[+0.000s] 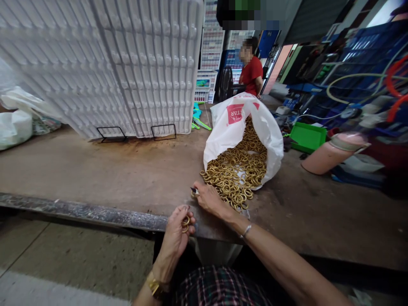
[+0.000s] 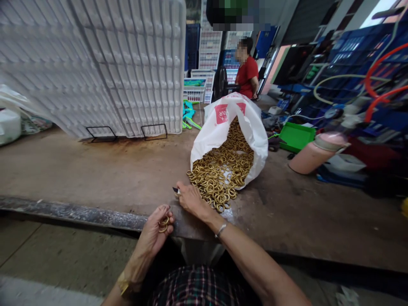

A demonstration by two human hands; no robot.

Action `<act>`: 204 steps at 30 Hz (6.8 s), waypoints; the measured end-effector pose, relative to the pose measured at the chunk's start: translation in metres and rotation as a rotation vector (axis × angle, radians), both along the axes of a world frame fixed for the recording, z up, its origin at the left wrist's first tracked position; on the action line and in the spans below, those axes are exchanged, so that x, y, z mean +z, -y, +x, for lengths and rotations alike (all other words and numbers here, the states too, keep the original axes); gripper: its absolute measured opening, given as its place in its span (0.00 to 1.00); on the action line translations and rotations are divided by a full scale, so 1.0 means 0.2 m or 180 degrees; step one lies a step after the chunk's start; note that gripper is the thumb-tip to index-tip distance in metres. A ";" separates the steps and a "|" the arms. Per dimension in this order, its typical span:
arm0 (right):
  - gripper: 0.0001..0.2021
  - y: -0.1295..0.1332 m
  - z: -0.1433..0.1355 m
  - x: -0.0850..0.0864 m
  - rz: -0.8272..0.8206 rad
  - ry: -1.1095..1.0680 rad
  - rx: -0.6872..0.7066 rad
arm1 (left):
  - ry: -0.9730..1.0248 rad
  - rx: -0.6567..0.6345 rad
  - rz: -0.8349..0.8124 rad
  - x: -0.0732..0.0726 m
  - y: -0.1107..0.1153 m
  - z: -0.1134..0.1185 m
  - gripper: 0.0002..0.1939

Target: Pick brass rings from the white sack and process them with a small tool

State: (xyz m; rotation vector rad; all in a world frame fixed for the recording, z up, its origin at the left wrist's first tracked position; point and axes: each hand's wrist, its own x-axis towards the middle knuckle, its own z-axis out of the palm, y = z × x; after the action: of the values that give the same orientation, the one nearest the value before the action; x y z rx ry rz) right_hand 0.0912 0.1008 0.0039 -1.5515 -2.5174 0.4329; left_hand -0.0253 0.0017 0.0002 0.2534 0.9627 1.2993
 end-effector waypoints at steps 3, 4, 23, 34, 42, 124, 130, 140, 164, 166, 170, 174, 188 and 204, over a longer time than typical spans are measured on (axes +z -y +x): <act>0.09 0.11 0.06 -0.02 -0.0104 -0.0924 0.0066 | -0.0660 0.0003 0.0119 0.00 0.00 0.03 0.19; 0.09 0.14 0.08 -0.02 -0.0153 -0.1179 0.0053 | -0.0850 -0.0052 0.0123 0.00 0.00 0.04 0.20; 0.14 0.27 0.19 -0.01 -0.1629 -0.2530 -0.0646 | -0.3072 -0.0406 0.1099 0.01 0.01 0.16 0.09; 0.09 0.28 0.18 -0.07 -0.1171 -0.2637 -0.0808 | -0.1767 -0.1157 0.0268 -0.01 0.01 0.14 0.18; 0.08 0.30 0.18 -0.05 -0.1245 -0.2704 -0.0751 | -0.1675 -0.1259 0.0326 -0.01 0.02 0.13 0.17; 0.09 0.28 0.16 0.03 -0.0879 -0.2147 -0.0356 | -0.1216 -0.0528 0.0355 -0.02 0.01 0.13 0.16; 0.08 0.27 0.14 0.02 -0.1054 -0.2273 -0.0578 | -0.1155 -0.0833 0.0324 -0.02 0.01 0.12 0.15; 0.07 0.27 0.13 0.00 -0.1016 -0.2420 -0.0473 | -0.0916 -0.0958 0.0421 0.00 0.02 0.10 0.15; 0.11 0.34 0.15 -0.02 -0.0270 0.0024 0.0097 | -0.1470 -0.0724 0.0454 -0.04 0.04 0.11 0.17; 0.11 0.34 0.15 -0.03 -0.0288 0.0061 0.0055 | -0.1546 -0.0706 0.0439 -0.04 0.04 0.11 0.18; 0.10 0.35 0.14 -0.03 -0.0340 0.0167 -0.0033 | -0.1696 -0.0692 0.0404 -0.04 0.04 0.13 0.19; 0.10 0.35 0.14 -0.03 -0.0396 0.0271 -0.0044 | -0.1817 -0.0682 0.0459 -0.06 0.03 0.13 0.19; 0.13 0.24 0.19 0.01 -0.0051 0.0299 -0.0538 | -0.0461 -0.0812 0.0370 0.08 0.11 0.13 0.16; 0.09 0.21 0.20 -0.01 0.0289 0.0596 -0.0850 | 0.0649 -0.0569 -0.0144 -0.01 0.04 0.06 0.12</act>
State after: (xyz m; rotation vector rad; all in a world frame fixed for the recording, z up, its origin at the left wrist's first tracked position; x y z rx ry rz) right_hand 0.1312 0.0589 0.0018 -1.9363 -2.3684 0.1412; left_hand -0.0128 -0.0067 -0.0017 0.1645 0.7772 1.1149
